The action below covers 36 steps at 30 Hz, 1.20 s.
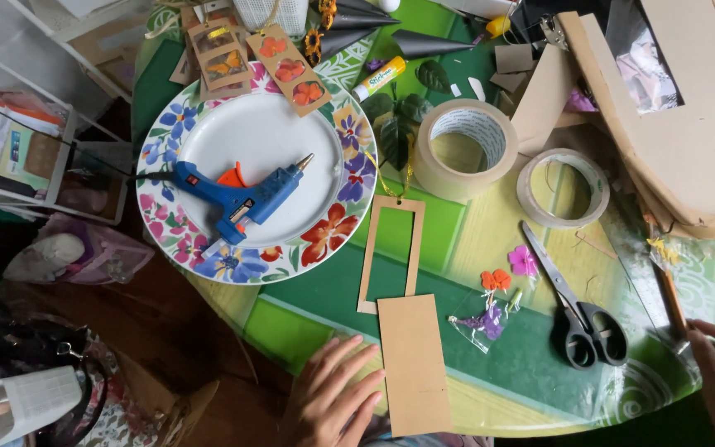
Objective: A person is seen handcrafting decorative items from cardboard, using a ruler for measurement and scissors for cutting.
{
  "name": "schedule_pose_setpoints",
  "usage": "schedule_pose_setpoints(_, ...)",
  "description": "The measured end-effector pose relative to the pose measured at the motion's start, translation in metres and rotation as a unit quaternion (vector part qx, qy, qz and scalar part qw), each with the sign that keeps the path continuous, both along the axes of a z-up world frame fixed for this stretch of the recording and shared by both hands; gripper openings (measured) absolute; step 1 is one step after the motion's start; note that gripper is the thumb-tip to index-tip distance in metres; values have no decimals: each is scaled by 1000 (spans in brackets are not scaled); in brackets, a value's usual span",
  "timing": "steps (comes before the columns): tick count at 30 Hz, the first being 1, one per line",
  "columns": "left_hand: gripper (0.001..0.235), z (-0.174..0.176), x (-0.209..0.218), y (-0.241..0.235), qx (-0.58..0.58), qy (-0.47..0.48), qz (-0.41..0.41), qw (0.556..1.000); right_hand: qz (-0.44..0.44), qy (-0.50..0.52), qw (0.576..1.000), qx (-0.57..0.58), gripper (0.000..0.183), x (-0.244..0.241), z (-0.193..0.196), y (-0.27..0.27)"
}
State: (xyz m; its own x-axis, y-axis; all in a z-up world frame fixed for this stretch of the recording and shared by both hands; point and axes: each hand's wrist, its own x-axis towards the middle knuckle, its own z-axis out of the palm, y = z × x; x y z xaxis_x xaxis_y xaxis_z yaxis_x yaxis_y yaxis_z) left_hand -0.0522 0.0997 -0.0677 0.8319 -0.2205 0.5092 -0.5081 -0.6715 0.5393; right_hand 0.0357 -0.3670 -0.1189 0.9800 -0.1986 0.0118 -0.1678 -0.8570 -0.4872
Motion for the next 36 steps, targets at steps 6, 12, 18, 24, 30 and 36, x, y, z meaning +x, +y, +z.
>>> schedule_pose_setpoints(6,43,-16,-3,-6,57,35,-49,997,24,-116,988,-98,29,-21,37,74)
schedule_pose_setpoints(12,40,-13,-3,-8,27,45,-47,998,2,-204,977,-69,13,-27,43,109)
schedule_pose_setpoints(18,47,-29,-16,2,103,45,-53,992,11,-257,966,-34,12,-30,35,133)
schedule_pose_setpoints(24,43,-51,-16,-3,124,-103,-55,986,-51,-100,980,-166,15,-45,52,119)
schedule_pose_setpoints(30,23,-46,-13,-12,72,-167,-36,983,-83,-46,972,-215,19,-65,25,98)
schedule_pose_setpoints(36,19,-30,-8,-9,71,-197,-16,978,-78,-156,967,-185,10,-76,-13,88)
